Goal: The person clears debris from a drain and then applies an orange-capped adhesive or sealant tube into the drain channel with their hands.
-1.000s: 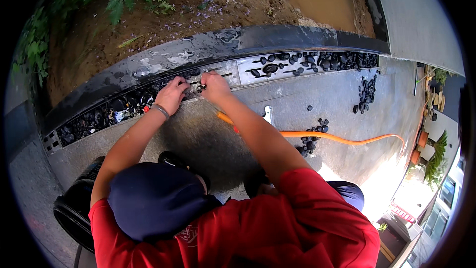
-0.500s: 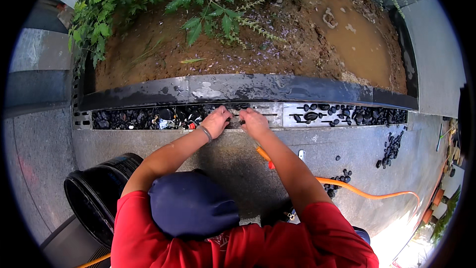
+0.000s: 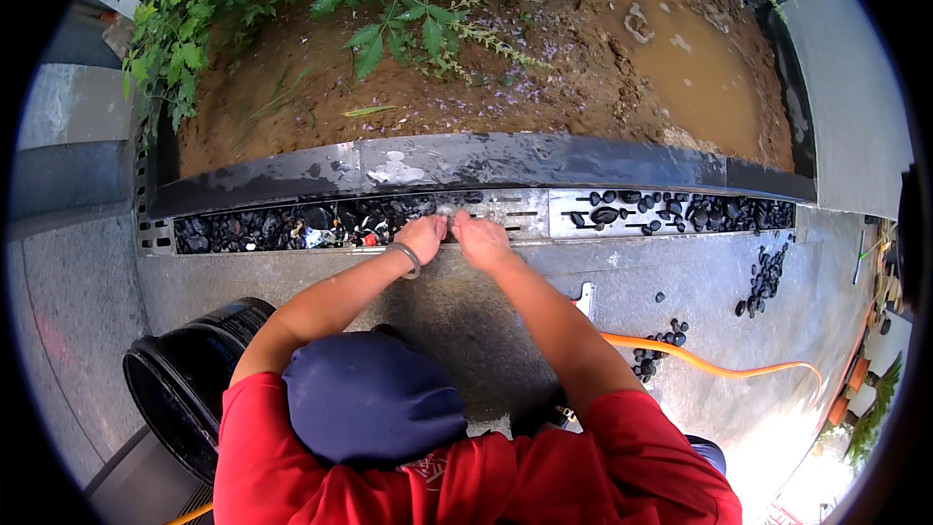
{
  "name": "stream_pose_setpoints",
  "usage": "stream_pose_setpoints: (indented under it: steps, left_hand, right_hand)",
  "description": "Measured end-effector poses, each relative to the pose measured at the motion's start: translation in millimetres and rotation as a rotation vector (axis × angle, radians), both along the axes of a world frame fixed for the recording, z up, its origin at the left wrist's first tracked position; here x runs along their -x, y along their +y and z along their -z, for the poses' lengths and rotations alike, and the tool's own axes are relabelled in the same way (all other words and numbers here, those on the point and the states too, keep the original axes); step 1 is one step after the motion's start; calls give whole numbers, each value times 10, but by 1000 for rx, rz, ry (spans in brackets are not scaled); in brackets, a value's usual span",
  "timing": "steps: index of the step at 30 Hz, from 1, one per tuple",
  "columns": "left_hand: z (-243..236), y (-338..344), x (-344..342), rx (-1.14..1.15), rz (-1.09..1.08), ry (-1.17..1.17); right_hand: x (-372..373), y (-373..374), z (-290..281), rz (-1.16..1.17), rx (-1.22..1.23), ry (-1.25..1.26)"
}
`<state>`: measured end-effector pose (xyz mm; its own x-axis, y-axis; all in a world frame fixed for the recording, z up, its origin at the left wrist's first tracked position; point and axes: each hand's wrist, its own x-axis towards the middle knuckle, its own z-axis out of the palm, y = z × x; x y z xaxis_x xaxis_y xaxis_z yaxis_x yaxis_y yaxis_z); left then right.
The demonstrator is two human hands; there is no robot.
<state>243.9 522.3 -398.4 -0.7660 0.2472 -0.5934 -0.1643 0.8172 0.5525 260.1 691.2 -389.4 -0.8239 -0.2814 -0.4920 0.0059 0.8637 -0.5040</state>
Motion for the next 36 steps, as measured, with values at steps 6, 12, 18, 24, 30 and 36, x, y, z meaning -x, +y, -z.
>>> stream_pose_setpoints:
  steps: [6,12,18,24,30,36]
  left_hand:
    - [565,-77,-113,-462,-310,61]
    - [222,4,38,-509,-677,-369]
    - [-68,402,-138,-695,-622,-247]
    - [-777,716,-307,-824,-19,-14]
    - [-331,298,-230,-550,-108,109]
    - [-285,264,-410,-556,-115,25]
  right_hand:
    - [-24,-109,-13,166,162,121]
    - [-33,-169,-55,457,278,-42]
    - [-17,-317,185,1332,1180,-568]
    - [65,550,-14,1508,1513,-619]
    - [1,2118,-165,1351,862,-26]
    - [-418,2406,-210,576,-660,474]
